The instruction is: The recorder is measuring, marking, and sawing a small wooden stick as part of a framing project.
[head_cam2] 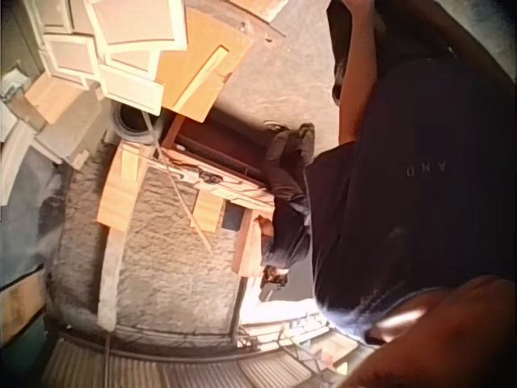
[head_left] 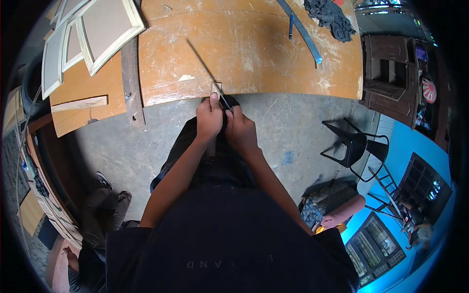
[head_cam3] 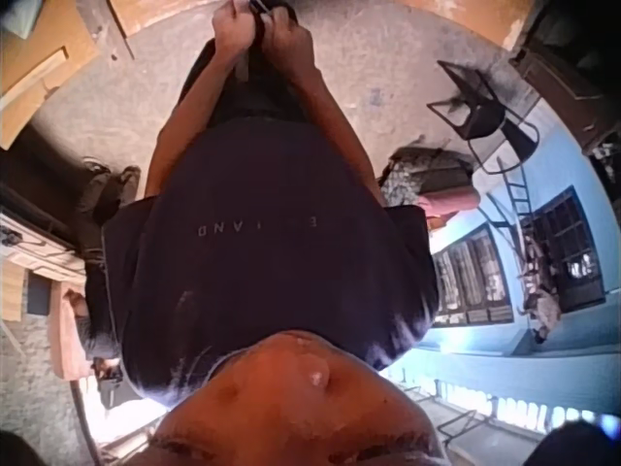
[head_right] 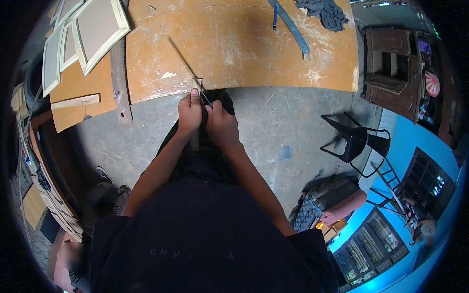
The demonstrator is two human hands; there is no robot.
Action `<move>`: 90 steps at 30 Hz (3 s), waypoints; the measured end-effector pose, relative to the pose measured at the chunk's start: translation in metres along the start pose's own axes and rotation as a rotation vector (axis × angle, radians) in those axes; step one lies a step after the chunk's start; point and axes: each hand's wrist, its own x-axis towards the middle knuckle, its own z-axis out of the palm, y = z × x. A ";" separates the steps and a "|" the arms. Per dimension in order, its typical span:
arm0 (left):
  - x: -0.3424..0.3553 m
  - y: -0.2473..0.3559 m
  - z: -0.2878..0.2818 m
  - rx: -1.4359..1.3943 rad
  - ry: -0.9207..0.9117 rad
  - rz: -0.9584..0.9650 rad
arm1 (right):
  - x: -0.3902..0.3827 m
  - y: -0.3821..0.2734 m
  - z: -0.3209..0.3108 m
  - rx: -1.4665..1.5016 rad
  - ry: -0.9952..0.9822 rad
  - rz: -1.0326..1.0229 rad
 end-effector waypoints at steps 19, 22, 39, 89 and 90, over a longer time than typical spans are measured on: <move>0.000 -0.002 0.004 0.009 0.029 -0.053 | -0.013 0.009 -0.008 -0.100 -0.153 0.118; -0.005 -0.005 0.002 0.014 0.007 -0.054 | -0.065 0.035 -0.030 -0.138 -0.259 0.191; 0.002 0.003 0.002 0.045 0.055 -0.001 | -0.087 0.042 -0.045 -0.169 -0.220 0.166; -0.001 0.004 0.004 0.044 0.009 0.025 | 0.004 0.008 -0.004 -0.050 -0.199 0.101; -0.003 0.007 0.006 0.044 0.003 0.023 | 0.010 0.013 0.000 -0.052 -0.197 0.107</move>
